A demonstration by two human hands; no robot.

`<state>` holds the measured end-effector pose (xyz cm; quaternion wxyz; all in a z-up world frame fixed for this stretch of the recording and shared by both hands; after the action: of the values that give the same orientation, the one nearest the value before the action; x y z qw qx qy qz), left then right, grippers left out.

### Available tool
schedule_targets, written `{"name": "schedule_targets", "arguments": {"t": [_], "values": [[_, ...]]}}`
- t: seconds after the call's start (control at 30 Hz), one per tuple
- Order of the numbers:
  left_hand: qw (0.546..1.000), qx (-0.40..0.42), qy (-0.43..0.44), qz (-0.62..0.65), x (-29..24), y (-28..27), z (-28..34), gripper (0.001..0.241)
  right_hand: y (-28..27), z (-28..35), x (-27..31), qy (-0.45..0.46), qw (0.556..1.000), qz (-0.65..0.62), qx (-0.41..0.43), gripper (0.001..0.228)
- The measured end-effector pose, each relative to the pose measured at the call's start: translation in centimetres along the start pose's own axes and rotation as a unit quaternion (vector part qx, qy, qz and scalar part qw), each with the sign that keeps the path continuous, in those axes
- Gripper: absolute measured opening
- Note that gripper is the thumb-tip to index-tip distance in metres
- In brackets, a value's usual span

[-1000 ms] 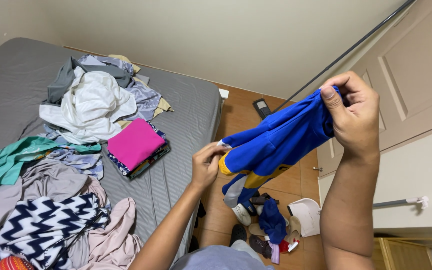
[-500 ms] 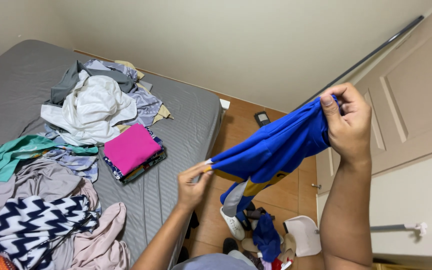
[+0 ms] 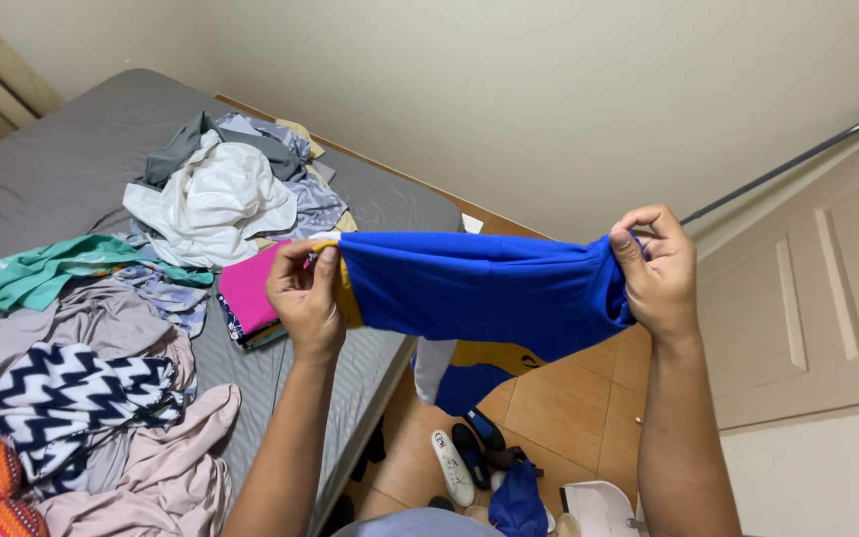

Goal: The person folds several garments on a bed. They first fold a blue floral skirt, then a pink top, and finally a blue and yellow t-shirt. Each item is smoothed and folded into a neat rectangle and placed on the bed.

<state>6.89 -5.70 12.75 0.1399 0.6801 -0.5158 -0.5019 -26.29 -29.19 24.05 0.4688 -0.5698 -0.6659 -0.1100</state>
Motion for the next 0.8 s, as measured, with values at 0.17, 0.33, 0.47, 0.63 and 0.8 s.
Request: {"name": "schedule_targets", "arguments": {"t": [0.17, 0.33, 0.47, 0.63, 0.8], "values": [[0.995, -0.047, 0.082, -0.030, -0.8, 2.0, 0.5, 0.008, 0.3, -1.0, -1.5, 0.040, 0.977, -0.177, 0.110, 0.030], [0.965, -0.089, 0.191, -0.153, -2.1, 1.9, 1.4, 0.011, 2.2, -1.1, -1.6, 0.048, 0.981, -0.010, 0.190, 0.023], [0.958, -0.101, 0.209, -0.166, -3.1, 1.9, 1.6, 0.012, 3.6, -0.6, -4.3, 0.100, 0.989, -0.004, 0.105, 0.015], [0.966, -0.091, 0.162, -0.178, -2.6, 0.3, 0.9, 0.011, 5.1, -0.4, -5.7, 0.089, 0.995, -0.044, -0.021, 0.013], [0.994, -0.020, 0.041, -0.094, -3.4, -1.3, -1.4, 0.020, 7.3, -0.1, -7.2, 0.148, 0.984, -0.095, 0.020, 0.014]]}}
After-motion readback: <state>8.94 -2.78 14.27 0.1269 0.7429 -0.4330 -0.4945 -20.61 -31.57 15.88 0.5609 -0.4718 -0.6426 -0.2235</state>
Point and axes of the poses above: each hand's wrist, its own z-axis away from the middle knuckle, its own y-axis out of the palm, x = y × z, the point moved 7 cm from there along -z, towards the middle knuckle, and after that the axes turned 14 degrees about z, right-handed, at the moved point
